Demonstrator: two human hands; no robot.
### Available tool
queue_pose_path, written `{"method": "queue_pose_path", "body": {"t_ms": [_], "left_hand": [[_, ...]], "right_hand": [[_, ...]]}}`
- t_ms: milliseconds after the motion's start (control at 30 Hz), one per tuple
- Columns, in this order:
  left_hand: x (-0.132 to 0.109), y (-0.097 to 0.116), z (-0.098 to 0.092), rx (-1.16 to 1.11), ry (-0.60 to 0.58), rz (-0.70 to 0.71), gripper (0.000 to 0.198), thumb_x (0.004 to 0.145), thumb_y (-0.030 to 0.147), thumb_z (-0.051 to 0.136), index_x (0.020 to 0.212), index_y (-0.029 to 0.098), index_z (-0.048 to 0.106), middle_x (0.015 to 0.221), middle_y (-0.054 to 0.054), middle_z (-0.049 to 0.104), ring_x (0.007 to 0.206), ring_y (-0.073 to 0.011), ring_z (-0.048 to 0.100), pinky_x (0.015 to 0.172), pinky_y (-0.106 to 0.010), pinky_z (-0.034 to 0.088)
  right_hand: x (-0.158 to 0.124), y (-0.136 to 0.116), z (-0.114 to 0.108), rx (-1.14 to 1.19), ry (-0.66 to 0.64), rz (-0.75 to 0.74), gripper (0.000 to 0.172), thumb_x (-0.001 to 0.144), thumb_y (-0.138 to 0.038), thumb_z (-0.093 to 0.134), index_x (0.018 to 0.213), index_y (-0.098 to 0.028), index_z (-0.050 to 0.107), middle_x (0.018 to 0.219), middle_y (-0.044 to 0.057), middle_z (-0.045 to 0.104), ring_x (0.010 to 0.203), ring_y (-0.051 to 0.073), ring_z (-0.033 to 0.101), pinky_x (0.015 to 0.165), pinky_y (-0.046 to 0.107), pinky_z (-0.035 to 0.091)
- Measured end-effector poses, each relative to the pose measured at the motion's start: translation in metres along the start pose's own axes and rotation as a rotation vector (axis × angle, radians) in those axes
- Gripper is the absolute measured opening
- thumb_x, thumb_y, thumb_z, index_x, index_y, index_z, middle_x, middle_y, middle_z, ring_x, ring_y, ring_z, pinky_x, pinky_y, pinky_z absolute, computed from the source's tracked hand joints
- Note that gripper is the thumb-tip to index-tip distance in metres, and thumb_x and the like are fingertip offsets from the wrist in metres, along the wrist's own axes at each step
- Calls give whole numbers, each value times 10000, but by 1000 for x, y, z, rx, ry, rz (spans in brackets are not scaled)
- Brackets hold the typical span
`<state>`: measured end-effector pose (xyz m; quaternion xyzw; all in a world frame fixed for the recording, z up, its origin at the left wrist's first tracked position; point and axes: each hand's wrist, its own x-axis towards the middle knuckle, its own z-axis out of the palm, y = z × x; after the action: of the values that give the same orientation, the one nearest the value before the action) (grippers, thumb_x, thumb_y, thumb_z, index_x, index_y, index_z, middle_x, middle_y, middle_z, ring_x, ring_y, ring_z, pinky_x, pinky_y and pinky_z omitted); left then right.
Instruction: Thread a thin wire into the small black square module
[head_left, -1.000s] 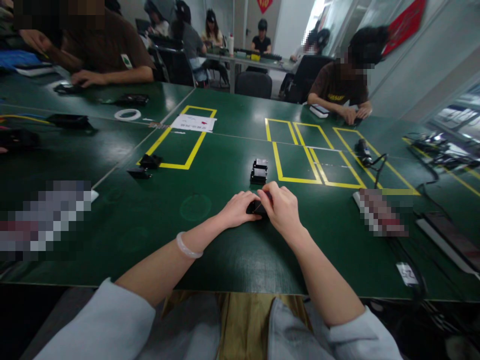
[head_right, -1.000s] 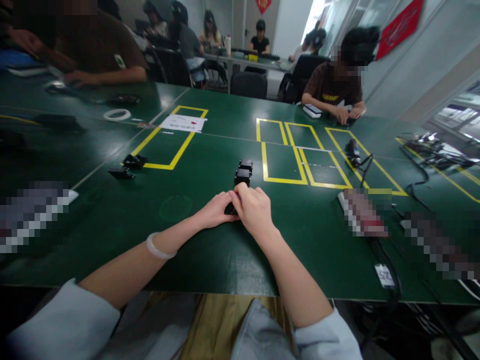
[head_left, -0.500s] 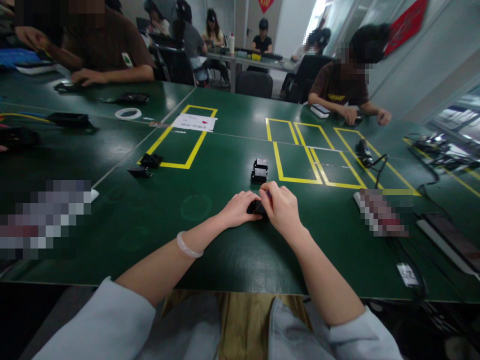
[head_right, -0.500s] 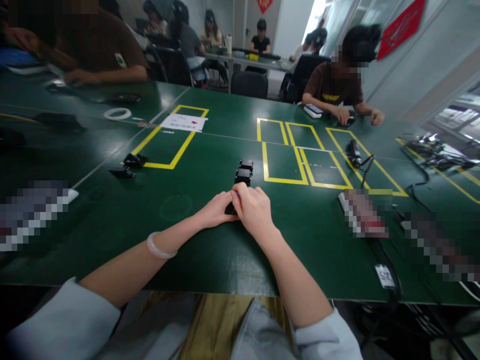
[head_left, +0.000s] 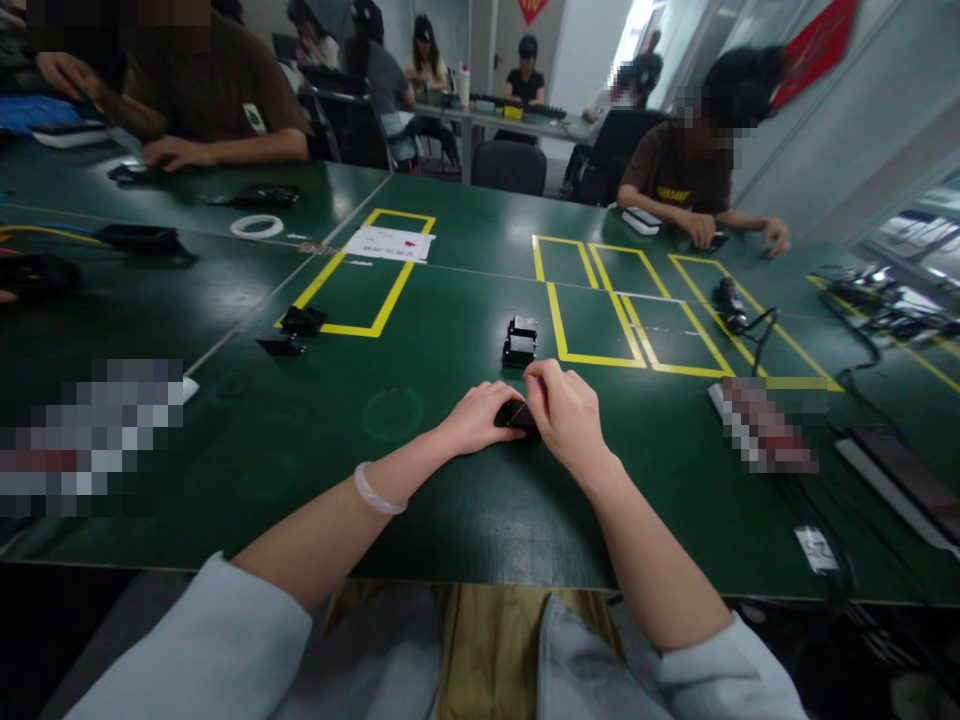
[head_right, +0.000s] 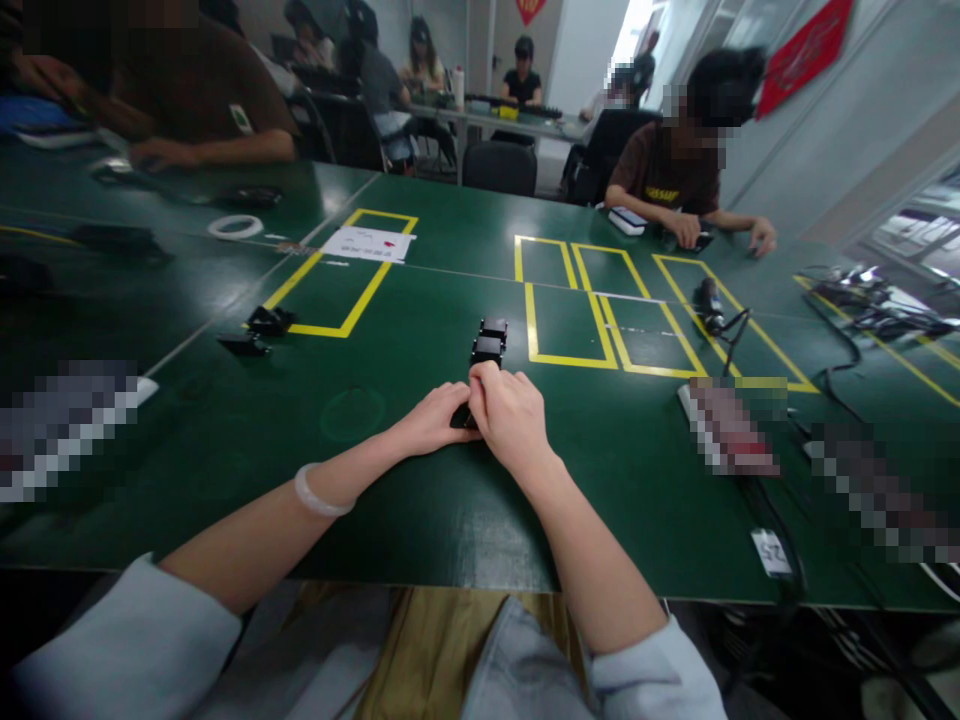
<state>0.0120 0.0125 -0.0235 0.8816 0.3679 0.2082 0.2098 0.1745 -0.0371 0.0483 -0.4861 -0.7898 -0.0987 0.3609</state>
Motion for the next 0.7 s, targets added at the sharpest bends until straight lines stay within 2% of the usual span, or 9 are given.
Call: {"method": "queue_pose_path", "body": {"t_ms": [133,267,500,700], "left_hand": [[0,0,0,-1,5,3,436,773,467,712,1107,222,573,1049,-47,604,963,-258,551,829,-369,430],[0,0,1,-9,6,1,443,773,457,715,1125,232,569,1094,-47,602,999,-262,548,855,-379,429],[0,0,0,-4,5,6,434,773,464,712,1108,223,579,1026,-45,607,948,-259,555,820,-371,436],[0,-1,1,-28,14,22,429,776,443,718,1116,222,576,1092,-50,609,999,-261,557,862,-382,436]], "right_hand": [[0,-1,-1,10,-9,13,158,947,-246,412,886,-198,549,666,-1,593,604,140,509,646,269,351],[0,0,-1,5,-7,4,224,973,-330,413,825,-211,534,658,-2,595,591,132,501,636,263,348],[1,-2,-1,3,7,-6,163,952,-227,398,903,-192,550,700,7,617,615,139,527,654,269,359],[-1,-1,0,-13,-9,-5,217,972,-328,423,831,-214,544,695,6,630,600,132,517,645,264,358]]}}
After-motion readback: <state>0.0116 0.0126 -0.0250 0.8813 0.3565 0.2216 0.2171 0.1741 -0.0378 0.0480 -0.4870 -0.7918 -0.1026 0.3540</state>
